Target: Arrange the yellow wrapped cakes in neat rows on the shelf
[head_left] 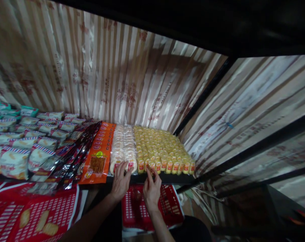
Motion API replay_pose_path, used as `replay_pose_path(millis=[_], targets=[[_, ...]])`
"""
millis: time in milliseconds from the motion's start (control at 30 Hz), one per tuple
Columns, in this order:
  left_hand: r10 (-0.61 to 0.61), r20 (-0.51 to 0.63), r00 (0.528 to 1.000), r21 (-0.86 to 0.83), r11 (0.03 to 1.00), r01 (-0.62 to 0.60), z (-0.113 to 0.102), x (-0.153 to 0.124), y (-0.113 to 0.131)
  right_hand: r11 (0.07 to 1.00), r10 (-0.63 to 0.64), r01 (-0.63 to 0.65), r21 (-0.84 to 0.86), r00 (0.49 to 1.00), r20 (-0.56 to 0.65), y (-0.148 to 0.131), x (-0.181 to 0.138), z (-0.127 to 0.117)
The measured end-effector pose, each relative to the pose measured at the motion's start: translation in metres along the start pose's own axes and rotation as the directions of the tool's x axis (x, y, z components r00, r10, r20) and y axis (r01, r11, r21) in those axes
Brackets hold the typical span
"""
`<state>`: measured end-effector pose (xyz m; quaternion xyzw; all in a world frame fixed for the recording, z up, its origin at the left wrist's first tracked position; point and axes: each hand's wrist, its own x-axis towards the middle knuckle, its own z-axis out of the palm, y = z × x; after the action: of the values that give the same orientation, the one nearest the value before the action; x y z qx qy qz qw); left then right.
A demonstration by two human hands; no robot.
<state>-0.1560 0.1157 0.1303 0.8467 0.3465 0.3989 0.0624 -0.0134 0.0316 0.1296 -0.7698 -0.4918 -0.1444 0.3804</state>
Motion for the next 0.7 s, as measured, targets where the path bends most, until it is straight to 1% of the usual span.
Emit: replay_pose_path(millis=[100,233,367,500,700], targets=[[0.039,0.058,0.998,-0.016,0.999,-0.039,0.003,0.010,0.012,0.999,-0.002,0.004,-0.047,0.999,0.038,0.013,0.004,-0.003],[0.001,0.080,0.997,0.007,1.000,-0.001,0.007,0.013,0.018,0.999,0.004,-0.001,-0.043,0.998,0.070,0.023,0.009,-0.002],[0.004,0.086,0.996,0.021,1.000,-0.006,0.005,0.005,0.015,1.000,-0.006,0.008,-0.017,0.995,0.103,0.027,0.009,0.001],[0.017,0.093,0.996,0.047,0.999,-0.021,-0.001,0.001,0.011,1.000,-0.005,0.004,0.020,0.995,0.098,0.029,0.006,0.004],[-0.039,0.097,0.995,0.091,0.995,0.030,-0.003,-0.004,0.003,1.000,-0.003,0.001,0.030,0.997,0.080,0.034,0.006,0.010]])
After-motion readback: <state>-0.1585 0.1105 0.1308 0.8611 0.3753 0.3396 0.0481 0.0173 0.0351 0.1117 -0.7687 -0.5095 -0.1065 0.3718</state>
